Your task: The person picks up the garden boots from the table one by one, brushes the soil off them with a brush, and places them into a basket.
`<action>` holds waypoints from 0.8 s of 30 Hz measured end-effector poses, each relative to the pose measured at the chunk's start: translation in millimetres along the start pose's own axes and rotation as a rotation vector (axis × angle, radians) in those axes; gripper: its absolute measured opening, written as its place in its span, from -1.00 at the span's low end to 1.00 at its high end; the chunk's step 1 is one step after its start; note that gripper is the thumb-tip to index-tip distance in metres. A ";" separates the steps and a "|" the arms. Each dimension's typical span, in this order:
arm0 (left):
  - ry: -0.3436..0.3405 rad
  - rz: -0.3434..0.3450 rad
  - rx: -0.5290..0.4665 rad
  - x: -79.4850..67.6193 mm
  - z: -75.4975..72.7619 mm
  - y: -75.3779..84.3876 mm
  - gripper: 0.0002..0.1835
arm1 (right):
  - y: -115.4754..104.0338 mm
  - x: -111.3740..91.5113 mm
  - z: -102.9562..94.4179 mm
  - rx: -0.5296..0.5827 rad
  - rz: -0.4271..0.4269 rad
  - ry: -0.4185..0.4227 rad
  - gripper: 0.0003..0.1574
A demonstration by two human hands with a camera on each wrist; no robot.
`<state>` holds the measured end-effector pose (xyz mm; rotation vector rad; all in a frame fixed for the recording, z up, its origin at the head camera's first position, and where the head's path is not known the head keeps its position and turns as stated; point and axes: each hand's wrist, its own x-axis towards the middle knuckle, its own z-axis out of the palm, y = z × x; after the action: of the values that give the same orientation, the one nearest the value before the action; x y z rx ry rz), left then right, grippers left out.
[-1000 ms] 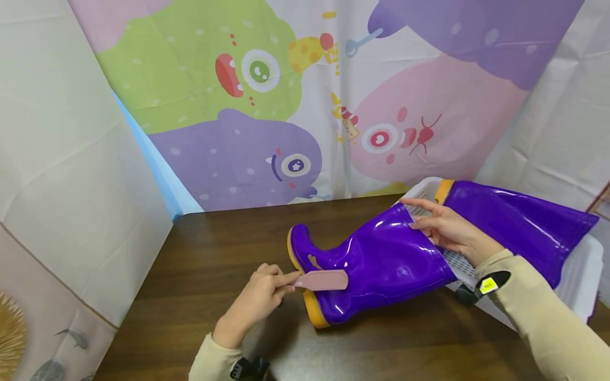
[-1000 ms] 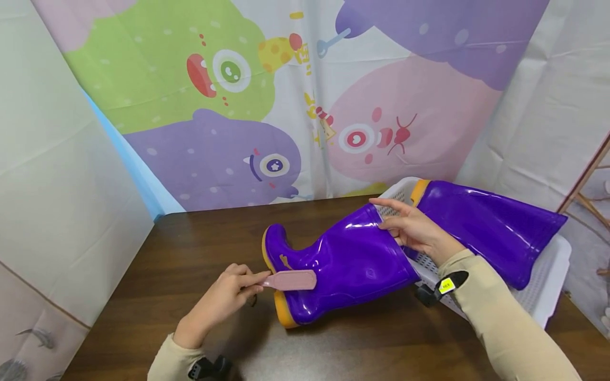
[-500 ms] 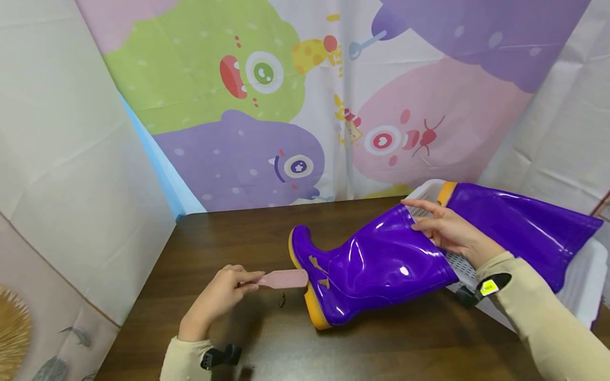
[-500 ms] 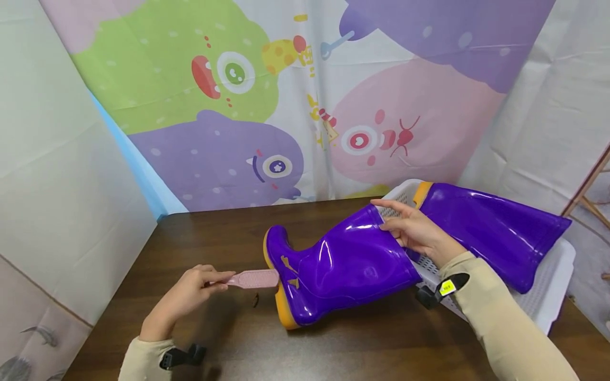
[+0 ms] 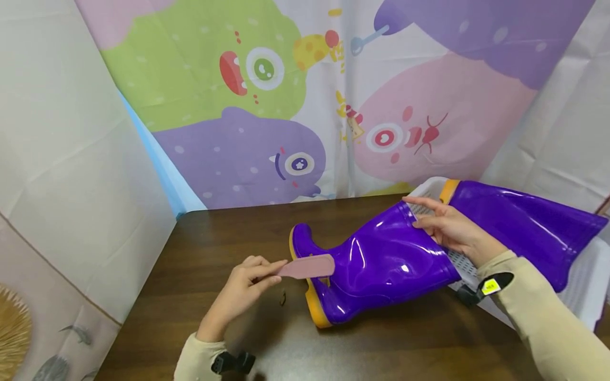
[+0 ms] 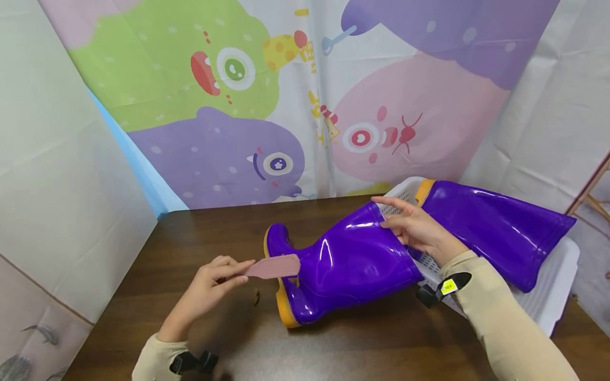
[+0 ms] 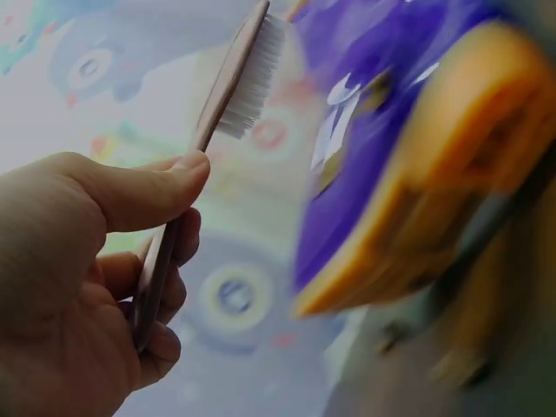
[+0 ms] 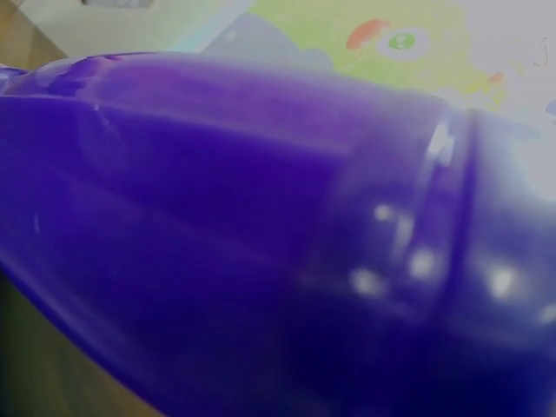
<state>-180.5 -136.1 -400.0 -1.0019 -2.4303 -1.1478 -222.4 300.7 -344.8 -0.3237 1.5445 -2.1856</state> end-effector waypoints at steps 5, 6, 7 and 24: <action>-0.149 0.040 -0.017 3.7 26.1 7.5 -0.68 | -2.3 0.5 2.9 -0.015 0.022 0.024 -0.33; -0.174 0.040 0.000 3.4 28.3 7.7 -0.67 | -2.4 0.6 3.4 -0.022 0.025 0.032 -0.34; -0.192 0.035 0.017 2.7 29.4 7.2 -0.67 | -2.2 0.7 3.7 -0.027 0.027 0.035 -0.34; -0.120 -0.128 0.156 -9.2 -1.5 -24.0 -0.67 | -1.1 -1.0 4.4 -0.020 0.013 0.021 -0.30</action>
<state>-190.5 -152.2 -417.3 -0.9038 -2.6654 -0.9431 -219.8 297.8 -342.1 -0.2976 1.5756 -2.1720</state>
